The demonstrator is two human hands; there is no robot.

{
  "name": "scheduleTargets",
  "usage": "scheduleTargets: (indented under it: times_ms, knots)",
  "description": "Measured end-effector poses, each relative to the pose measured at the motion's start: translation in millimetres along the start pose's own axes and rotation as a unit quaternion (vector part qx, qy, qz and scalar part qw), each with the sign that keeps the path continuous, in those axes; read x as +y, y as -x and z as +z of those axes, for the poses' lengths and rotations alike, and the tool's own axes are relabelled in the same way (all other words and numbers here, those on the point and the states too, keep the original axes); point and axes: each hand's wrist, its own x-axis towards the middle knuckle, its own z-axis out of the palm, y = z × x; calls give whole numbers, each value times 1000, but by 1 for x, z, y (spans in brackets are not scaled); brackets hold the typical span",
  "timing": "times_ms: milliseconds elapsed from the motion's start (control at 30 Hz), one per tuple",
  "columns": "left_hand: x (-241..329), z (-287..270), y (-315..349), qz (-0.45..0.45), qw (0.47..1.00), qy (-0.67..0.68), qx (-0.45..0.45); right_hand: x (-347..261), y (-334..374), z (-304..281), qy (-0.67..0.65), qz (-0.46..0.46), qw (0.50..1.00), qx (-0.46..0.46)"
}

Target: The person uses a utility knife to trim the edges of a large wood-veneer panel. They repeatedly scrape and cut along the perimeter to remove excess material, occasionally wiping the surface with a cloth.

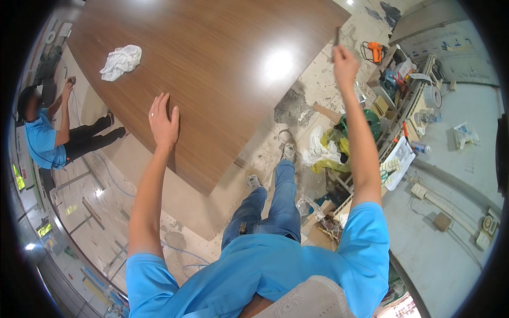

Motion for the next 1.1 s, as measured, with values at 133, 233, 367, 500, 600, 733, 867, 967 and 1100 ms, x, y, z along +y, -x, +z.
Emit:
scheduleTargets:
  times_ms: [133,233,367,500,600,733,867,967,1100]
  knots:
    - [4,-5,0,-18,999,-11,-26,41,-122,-5,103,-42,992,59]
    - [8,-8,-1,-26,999,-15,-36,69,-172,4,101,-97,987,74]
    - [8,-8,-3,-11,999,-10,-29,91,-197,2,121,-78,989,37]
    - [6,-7,-1,-9,1000,-9,-13,80,-169,-7,122,-110,986,3]
    - [3,-3,-1,6,1000,-2,6,57,-114,-3,54,-84,995,-27]
    - [1,2,-1,16,999,2,33,17,-10,6,61,-138,986,-70]
    - [2,6,-3,14,999,22,28,-28,118,22,75,-195,972,-108]
    - [1,8,-3,14,999,28,43,-61,223,33,69,-268,950,-147]
    - [-4,13,-3,32,996,41,68,-108,356,56,27,-342,923,-173]
